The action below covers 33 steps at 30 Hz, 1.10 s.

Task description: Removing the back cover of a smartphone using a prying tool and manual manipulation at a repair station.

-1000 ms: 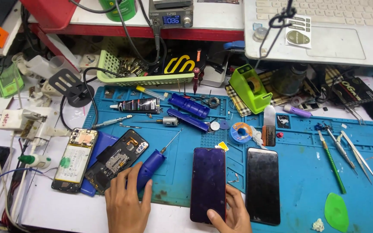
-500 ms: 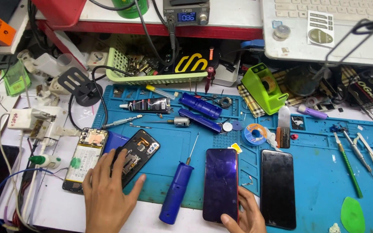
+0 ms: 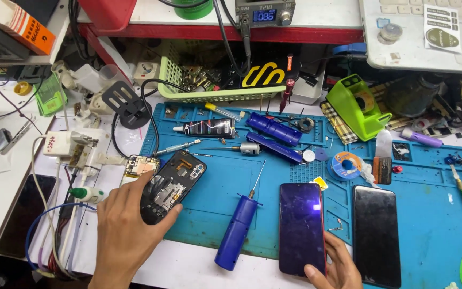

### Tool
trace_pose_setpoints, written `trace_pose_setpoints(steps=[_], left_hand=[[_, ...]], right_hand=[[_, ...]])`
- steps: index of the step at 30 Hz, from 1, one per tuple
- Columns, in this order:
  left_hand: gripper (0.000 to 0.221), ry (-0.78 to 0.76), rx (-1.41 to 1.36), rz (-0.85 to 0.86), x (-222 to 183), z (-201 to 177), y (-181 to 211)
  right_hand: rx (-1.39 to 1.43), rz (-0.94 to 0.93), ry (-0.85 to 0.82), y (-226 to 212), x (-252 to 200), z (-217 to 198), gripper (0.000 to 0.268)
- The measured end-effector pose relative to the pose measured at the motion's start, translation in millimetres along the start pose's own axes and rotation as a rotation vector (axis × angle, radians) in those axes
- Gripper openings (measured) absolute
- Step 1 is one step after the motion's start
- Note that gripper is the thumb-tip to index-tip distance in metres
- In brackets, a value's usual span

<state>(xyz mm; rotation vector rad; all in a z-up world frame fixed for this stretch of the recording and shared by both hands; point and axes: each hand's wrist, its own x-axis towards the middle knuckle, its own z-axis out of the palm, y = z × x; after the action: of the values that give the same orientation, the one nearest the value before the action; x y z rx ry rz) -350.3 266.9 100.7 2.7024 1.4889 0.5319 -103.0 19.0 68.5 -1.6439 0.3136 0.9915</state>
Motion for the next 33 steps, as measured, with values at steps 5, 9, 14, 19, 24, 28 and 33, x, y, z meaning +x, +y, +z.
trace_pose_setpoints(steps=[5,9,14,19,24,28,33], left_hand=[[0.086,0.105,-0.062,0.152,-10,-5,8],[0.080,0.184,-0.092,0.282,-22,4,17],[0.077,0.053,-0.033,0.083,-33,28,32],[0.049,-0.020,-0.184,0.061,-43,25,14],[0.039,-0.115,-0.290,0.307,-39,12,-32],[0.070,-0.177,-0.208,0.564,-25,24,-31],[0.073,-0.324,-0.185,0.559,-8,34,-15]], right_hand=[[-0.044,-0.022,0.015,0,-3,3,0.079],[-0.063,-0.034,0.016,4,-5,2,0.082],[-0.132,-0.037,0.099,-11,-30,23,0.077],[-0.163,-0.139,0.154,6,-31,27,0.079],[-0.729,-0.391,0.310,20,-21,22,0.076],[-0.887,-0.469,0.318,30,-7,17,0.076],[-1.122,-0.651,0.445,42,0,25,0.075]])
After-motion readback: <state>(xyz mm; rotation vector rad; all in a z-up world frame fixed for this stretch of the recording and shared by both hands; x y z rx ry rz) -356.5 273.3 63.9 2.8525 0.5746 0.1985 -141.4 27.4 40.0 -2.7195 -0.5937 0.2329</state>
